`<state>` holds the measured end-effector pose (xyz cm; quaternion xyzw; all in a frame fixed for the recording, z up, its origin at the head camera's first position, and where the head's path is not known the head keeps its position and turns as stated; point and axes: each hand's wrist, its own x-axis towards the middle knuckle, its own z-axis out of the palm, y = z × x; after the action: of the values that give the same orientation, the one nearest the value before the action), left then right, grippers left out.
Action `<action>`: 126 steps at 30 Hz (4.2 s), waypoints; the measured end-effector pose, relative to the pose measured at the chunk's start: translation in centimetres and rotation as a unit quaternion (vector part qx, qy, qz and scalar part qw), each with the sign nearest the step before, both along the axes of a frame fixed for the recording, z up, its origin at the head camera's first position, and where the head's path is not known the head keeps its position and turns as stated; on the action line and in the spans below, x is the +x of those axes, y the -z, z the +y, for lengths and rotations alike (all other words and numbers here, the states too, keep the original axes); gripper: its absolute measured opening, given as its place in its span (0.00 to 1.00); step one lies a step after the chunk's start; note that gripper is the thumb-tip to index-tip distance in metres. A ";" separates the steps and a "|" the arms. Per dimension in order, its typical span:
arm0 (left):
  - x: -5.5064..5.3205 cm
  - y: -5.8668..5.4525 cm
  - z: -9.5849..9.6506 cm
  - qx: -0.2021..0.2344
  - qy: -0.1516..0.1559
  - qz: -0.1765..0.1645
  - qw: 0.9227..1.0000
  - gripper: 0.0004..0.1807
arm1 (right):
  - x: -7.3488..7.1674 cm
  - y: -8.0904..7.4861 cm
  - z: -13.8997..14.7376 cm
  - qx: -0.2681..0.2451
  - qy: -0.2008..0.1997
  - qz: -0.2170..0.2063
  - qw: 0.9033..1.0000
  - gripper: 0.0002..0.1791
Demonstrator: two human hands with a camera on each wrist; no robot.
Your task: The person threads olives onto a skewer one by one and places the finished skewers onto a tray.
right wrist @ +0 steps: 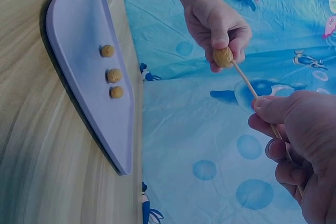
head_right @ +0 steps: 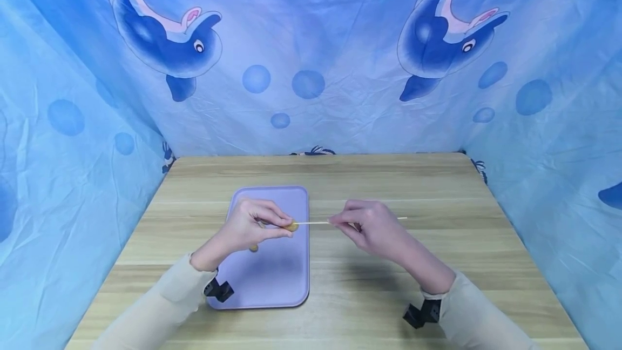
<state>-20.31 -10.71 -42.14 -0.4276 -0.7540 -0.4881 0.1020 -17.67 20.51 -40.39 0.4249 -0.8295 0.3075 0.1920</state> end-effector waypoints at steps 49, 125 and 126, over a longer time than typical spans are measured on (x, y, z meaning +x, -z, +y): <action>-0.1 2.6 1.2 0.342 0.073 -0.422 0.836 0.17 | -0.5 0.3 -1.5 -0.071 0.033 0.024 0.997 0.14; 1.3 3.0 4.6 0.365 -0.009 -0.286 0.886 0.11 | -1.4 -1.8 -5.6 -0.020 0.029 -0.076 0.996 0.06; 1.3 3.0 4.5 0.366 -0.007 -0.286 0.886 0.11 | -1.4 -1.7 -5.5 -0.019 0.027 -0.079 0.996 0.06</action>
<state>-19.04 -6.17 -45.15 -0.1964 -0.5211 -0.8298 0.0353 -19.06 14.98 -38.65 0.3730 -0.8473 0.3503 0.1424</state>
